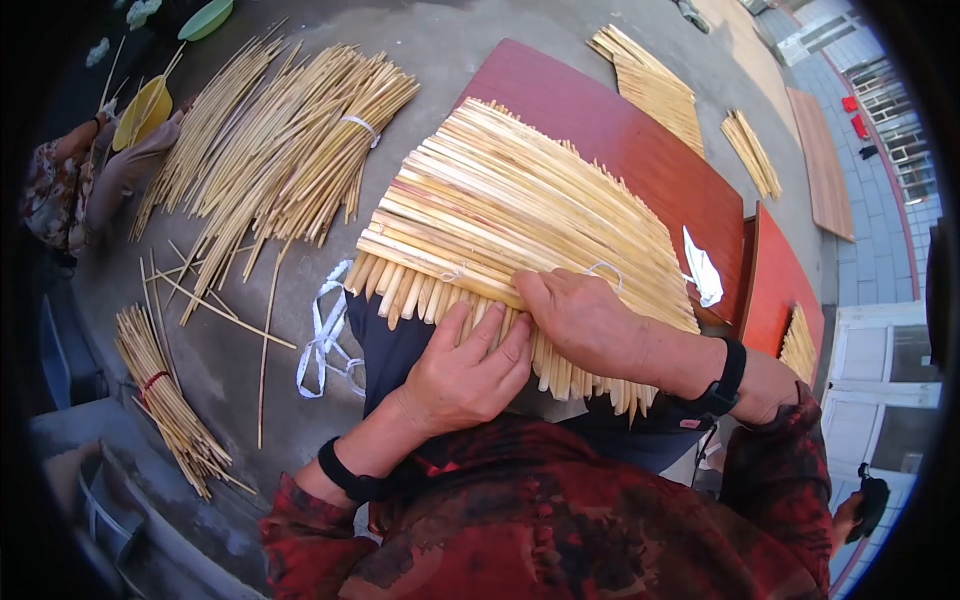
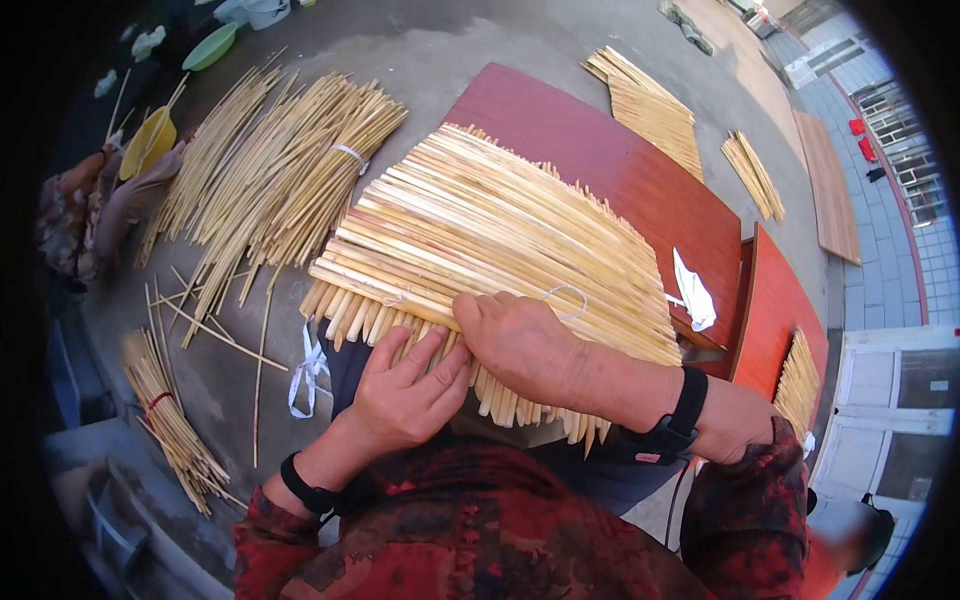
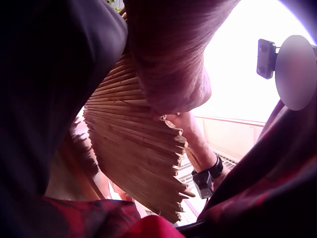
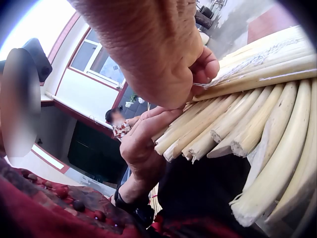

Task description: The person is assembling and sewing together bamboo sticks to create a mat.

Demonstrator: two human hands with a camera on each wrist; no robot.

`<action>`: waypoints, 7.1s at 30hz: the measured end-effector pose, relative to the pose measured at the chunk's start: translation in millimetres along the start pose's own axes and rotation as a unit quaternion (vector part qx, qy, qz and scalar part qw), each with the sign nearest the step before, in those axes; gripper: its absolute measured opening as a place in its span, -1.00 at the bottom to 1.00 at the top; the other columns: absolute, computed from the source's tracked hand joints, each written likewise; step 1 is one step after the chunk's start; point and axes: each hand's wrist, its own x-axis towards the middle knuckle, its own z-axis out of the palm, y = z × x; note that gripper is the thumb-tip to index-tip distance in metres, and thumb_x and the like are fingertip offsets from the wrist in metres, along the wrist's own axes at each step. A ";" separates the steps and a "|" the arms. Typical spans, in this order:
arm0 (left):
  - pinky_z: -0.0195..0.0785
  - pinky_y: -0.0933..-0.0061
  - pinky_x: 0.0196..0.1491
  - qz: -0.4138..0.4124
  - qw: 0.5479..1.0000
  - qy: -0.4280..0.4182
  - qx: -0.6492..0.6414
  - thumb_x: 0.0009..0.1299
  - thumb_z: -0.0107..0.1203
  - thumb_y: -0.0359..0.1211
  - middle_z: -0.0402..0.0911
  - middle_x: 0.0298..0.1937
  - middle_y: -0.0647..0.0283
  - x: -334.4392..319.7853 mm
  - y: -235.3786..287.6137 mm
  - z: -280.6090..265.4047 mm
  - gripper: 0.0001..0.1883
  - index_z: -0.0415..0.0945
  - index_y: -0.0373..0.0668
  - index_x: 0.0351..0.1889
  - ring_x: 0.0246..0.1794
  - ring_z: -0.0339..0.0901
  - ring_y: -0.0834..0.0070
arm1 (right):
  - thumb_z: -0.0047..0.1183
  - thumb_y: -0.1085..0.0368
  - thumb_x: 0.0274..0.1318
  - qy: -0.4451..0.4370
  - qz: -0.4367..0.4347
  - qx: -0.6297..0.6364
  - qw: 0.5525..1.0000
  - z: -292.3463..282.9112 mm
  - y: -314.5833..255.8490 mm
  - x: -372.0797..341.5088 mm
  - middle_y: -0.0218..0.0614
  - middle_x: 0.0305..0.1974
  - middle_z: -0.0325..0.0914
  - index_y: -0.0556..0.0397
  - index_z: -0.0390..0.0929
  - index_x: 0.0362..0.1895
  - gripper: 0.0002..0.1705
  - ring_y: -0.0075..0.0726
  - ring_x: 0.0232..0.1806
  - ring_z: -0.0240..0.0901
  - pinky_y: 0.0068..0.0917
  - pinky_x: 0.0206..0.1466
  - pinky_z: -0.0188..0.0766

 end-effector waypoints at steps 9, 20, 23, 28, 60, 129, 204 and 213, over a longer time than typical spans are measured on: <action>0.27 0.21 -0.08 0.003 1.000 0.008 0.003 0.07 0.07 -0.40 0.55 -0.16 0.24 39.5 -17.4 -16.2 -0.78 0.47 -0.20 -0.29 -0.11 0.48 0.29 | 0.02 0.48 -0.16 0.265 0.055 -0.157 0.950 -96.3 -1.1 -46.9 -0.08 -0.24 0.43 0.12 0.41 -0.14 -0.64 -0.07 -0.26 0.43 -0.32 -0.31 0.38; 0.31 0.38 -0.46 -0.035 0.999 -0.008 -0.012 0.10 0.22 -0.35 0.53 -0.51 0.20 154.0 -42.5 -57.9 -0.82 0.47 -0.17 -0.40 -0.50 0.48 0.25 | 0.09 0.40 -0.10 0.322 0.074 0.021 0.944 -28.0 -26.8 -134.4 -0.26 -0.37 0.43 0.06 0.46 -0.18 -0.71 -0.19 -0.38 0.44 -0.43 -0.36 0.36; 0.27 0.38 -0.52 -0.106 0.993 0.007 -0.058 0.15 0.19 -0.32 0.51 -0.58 0.18 168.5 -41.0 -71.1 -0.83 0.48 -0.20 -0.42 -0.58 0.47 0.29 | 0.04 0.34 -0.01 0.334 0.143 0.098 0.927 4.1 5.0 -131.7 -0.19 -0.34 0.45 0.07 0.44 -0.16 -0.74 -0.10 -0.30 0.44 -0.34 -0.30 0.37; 0.21 0.50 -0.52 -0.253 0.950 0.030 -0.182 0.18 0.18 -0.30 0.51 -0.64 0.21 185.9 -50.6 -84.9 -0.82 0.53 -0.23 -0.43 -0.65 0.37 0.57 | -0.05 0.19 0.11 0.353 0.214 0.238 0.879 44.0 38.7 -100.0 -0.08 -0.21 0.46 0.12 0.39 -0.08 -0.66 -0.03 -0.22 0.45 -0.32 -0.21 0.37; 0.19 0.68 -0.37 -0.402 0.846 -0.028 -0.349 0.25 0.12 -0.36 0.48 -0.52 0.42 149.7 -59.9 -98.1 -0.85 0.54 -0.27 -0.42 -0.49 0.32 0.73 | -0.03 0.16 0.11 0.358 0.246 0.492 0.754 113.7 53.1 -39.6 -0.12 -0.29 0.50 0.23 0.38 -0.05 -0.58 -0.34 -0.27 0.44 -0.46 -0.19 0.35; 0.14 0.68 -0.43 -0.398 0.863 0.018 -0.310 0.27 0.11 -0.35 0.42 -0.55 0.49 133.1 -73.9 -79.5 -0.85 0.51 -0.23 -0.47 -0.52 0.27 0.77 | 0.00 0.35 0.02 0.432 0.137 0.204 0.868 37.6 72.4 -35.1 -0.01 0.04 0.30 0.12 0.31 0.04 -0.56 0.07 0.09 0.23 -0.24 0.14 0.19; 0.40 0.49 -0.16 -0.612 0.621 0.111 -0.477 0.23 0.16 -0.42 0.53 -0.22 0.21 7.2 -56.9 -41.9 -0.67 0.40 -0.31 -0.06 -0.25 0.49 0.53 | 0.08 0.34 -0.08 0.299 0.133 0.216 0.920 93.5 17.3 -28.1 -0.04 -0.08 0.31 0.17 0.35 -0.07 -0.59 0.04 -0.01 0.28 -0.25 0.06 0.27; 0.40 0.52 -0.15 -0.605 0.628 0.131 -0.472 0.19 0.19 -0.44 0.54 -0.20 0.20 4.0 -62.0 -32.8 -0.62 0.40 -0.33 -0.04 -0.25 0.49 0.54 | 0.05 0.33 -0.03 0.249 0.164 0.190 0.935 68.6 18.0 -58.7 -0.15 -0.28 0.40 0.06 0.40 -0.09 -0.66 -0.02 -0.24 0.38 -0.26 -0.22 0.37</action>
